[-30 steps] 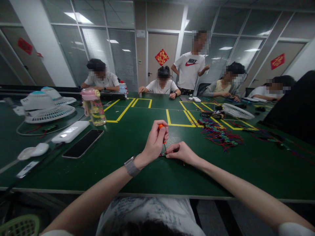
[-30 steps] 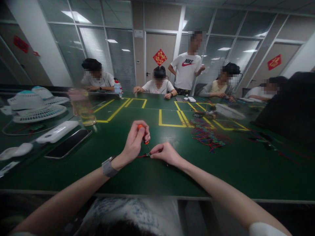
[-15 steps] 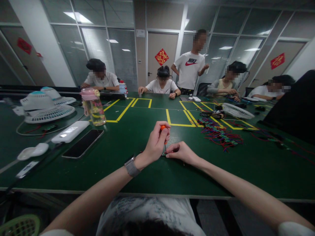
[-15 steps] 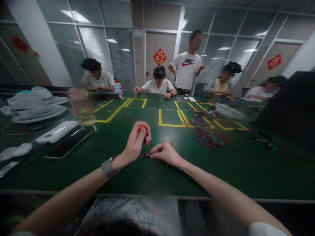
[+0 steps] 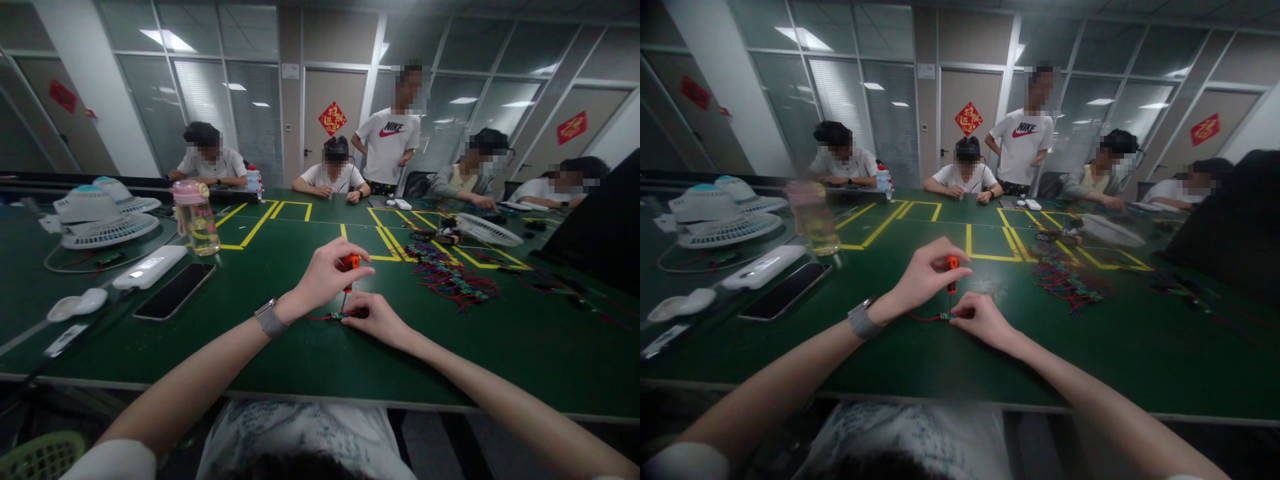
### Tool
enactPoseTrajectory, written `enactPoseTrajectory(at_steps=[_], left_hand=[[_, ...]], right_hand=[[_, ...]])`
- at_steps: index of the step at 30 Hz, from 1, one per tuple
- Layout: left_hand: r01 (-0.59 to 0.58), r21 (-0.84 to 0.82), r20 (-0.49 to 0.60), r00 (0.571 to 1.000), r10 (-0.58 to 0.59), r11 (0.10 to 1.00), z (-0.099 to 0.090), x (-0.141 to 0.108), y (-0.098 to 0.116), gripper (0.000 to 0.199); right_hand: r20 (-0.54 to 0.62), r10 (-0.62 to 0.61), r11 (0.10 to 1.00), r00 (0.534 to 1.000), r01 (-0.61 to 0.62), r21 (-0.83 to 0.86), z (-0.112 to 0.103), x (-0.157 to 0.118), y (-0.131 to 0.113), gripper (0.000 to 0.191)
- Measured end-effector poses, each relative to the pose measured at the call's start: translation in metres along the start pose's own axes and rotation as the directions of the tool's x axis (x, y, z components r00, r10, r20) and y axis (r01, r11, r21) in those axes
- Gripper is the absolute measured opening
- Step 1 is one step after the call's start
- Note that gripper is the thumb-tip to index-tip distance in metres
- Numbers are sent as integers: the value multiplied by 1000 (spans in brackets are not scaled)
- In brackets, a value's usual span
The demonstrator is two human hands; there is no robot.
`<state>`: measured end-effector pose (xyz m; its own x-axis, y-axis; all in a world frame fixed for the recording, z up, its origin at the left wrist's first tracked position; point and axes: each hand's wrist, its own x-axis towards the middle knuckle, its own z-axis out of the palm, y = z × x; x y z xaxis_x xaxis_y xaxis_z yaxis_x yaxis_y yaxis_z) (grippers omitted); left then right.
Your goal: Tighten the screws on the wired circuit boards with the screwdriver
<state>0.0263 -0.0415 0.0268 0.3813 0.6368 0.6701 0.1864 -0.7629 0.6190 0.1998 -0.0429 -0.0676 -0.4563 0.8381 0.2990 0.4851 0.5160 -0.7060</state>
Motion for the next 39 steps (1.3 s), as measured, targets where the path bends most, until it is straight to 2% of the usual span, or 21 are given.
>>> enactPoseTrajectory(at_steps=[2,3,5,8,10,13,15,17,20,22,25,27,29,33,35,39], left_hand=[[-61,107,-50,997,66,992,0,1,0,18],[-80,109,-64,994,88,991,0,2,-1,20],[-71,-13,-39,997,70,997,0,1,-2,29],[67,-275,52,997,-54,959,1,0,-4,30],[100,-324,22,995,-99,941,1,-2,-7,27],[8,-169,-159,987,-35,986,3,-5,-10,19],[-47,-30,-218,975,39,998,4,-9,-9,17],[-73,-33,-165,984,67,997,5,-11,-8,24],[-24,-252,-54,998,11,967,9,-14,-7,28],[6,-301,-74,997,-29,954,12,-14,-8,25],[-2,-172,-202,979,-33,985,14,-14,-9,18],[-20,-65,-249,969,3,998,13,-14,-7,16],[-53,-10,-232,972,49,999,11,-14,-4,16],[-62,-83,-111,992,53,995,7,-14,-3,23],[-45,-81,-131,991,34,996,7,-14,-5,21],[-48,51,-243,968,59,998,7,-12,-8,14]], right_hand=[[-17,11,1000,1000,-11,24,1,0,2,8],[-23,14,999,1000,-13,40,2,0,2,8],[-22,18,997,1000,-16,72,3,0,3,10],[7,24,995,1000,-25,96,4,0,1,14],[14,31,996,999,-32,89,5,2,-1,16],[6,50,996,999,-50,67,5,4,-3,15],[23,58,995,998,-60,76,5,6,-2,16],[47,66,993,997,-70,97,4,7,0,17],[57,84,990,995,-90,108,4,8,0,19],[55,94,991,994,-99,94,5,8,-1,20],[50,96,993,994,-99,70,5,7,-3,20],[43,90,994,995,-93,64,5,6,-4,20],[49,78,995,996,-81,63,4,5,-4,19],[76,55,994,996,-62,88,2,4,-5,20],[73,64,993,995,-71,90,2,5,-5,19],[76,87,994,993,-92,65,3,6,-6,18]])
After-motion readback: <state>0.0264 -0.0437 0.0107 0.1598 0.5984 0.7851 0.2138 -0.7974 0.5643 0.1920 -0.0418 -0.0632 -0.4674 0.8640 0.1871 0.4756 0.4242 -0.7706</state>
